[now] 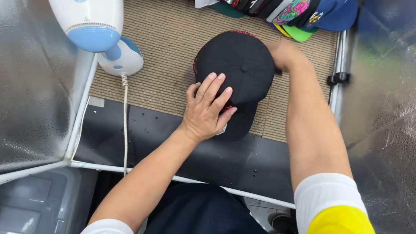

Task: Brushing a baseball cap to remove lint and using a handheld steamer to remove wrinkles and reshape it.

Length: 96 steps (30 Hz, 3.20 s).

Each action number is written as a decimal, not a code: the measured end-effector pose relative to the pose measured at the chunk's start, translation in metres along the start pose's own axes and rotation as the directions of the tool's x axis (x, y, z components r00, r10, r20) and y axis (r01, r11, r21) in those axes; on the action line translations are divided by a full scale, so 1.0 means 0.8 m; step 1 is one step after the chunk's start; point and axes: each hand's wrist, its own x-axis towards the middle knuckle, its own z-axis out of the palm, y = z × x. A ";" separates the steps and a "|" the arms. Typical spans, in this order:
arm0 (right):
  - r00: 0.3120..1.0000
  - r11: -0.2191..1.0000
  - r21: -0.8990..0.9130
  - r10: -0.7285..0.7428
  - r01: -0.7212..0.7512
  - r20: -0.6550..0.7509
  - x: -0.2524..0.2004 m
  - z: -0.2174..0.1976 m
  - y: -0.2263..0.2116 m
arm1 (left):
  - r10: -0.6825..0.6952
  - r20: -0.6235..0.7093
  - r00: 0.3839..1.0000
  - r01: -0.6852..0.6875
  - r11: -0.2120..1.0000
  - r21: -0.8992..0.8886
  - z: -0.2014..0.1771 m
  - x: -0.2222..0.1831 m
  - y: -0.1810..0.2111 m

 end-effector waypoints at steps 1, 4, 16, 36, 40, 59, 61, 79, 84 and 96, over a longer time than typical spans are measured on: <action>0.967 0.823 0.511 0.244 -0.247 0.075 -0.034 -0.001 -0.018 | -0.010 0.007 1.000 0.010 1.000 -0.004 0.000 0.001 0.002; 0.879 0.488 0.837 0.477 -0.249 -0.017 -0.086 -0.004 -0.047 | -0.049 0.007 0.999 0.049 0.998 -0.024 0.000 0.015 -0.005; 0.688 0.969 0.245 0.199 -0.031 -0.698 -0.212 0.027 -0.080 | -0.115 0.500 0.858 0.352 0.841 -0.410 0.046 0.095 -0.136; 0.806 0.964 0.133 -0.112 0.230 -0.581 -0.317 0.057 -0.231 | -0.070 0.525 0.848 0.266 0.913 -0.308 0.039 0.128 -0.110; 0.907 0.994 -0.103 -0.084 0.045 -0.413 -0.274 0.118 -0.269 | -0.094 0.610 0.787 0.385 0.847 -0.366 0.047 0.118 -0.104; 0.730 0.995 0.034 -0.043 0.090 -0.682 -0.364 0.126 -0.136 | -0.127 0.582 0.804 0.439 0.786 -0.436 0.056 0.110 -0.113; 0.760 0.965 -0.069 -0.242 0.252 -0.604 -0.329 0.112 -0.175 | -0.124 0.582 0.804 0.441 0.781 -0.442 0.050 0.117 -0.115; 0.680 0.723 0.577 0.642 -0.381 -0.354 -0.334 0.152 -0.026 | -0.192 0.605 0.772 0.509 0.757 -0.409 0.042 0.114 -0.112; 0.456 0.487 0.789 0.838 -0.375 -0.300 -0.320 0.178 0.050 | -0.327 0.636 0.699 0.648 0.665 -0.370 0.028 0.100 -0.094; 0.690 0.455 0.889 0.661 -0.058 -0.293 -0.229 0.077 -0.096 | -0.698 0.690 0.194 0.970 0.031 -0.241 0.017 0.044 -0.090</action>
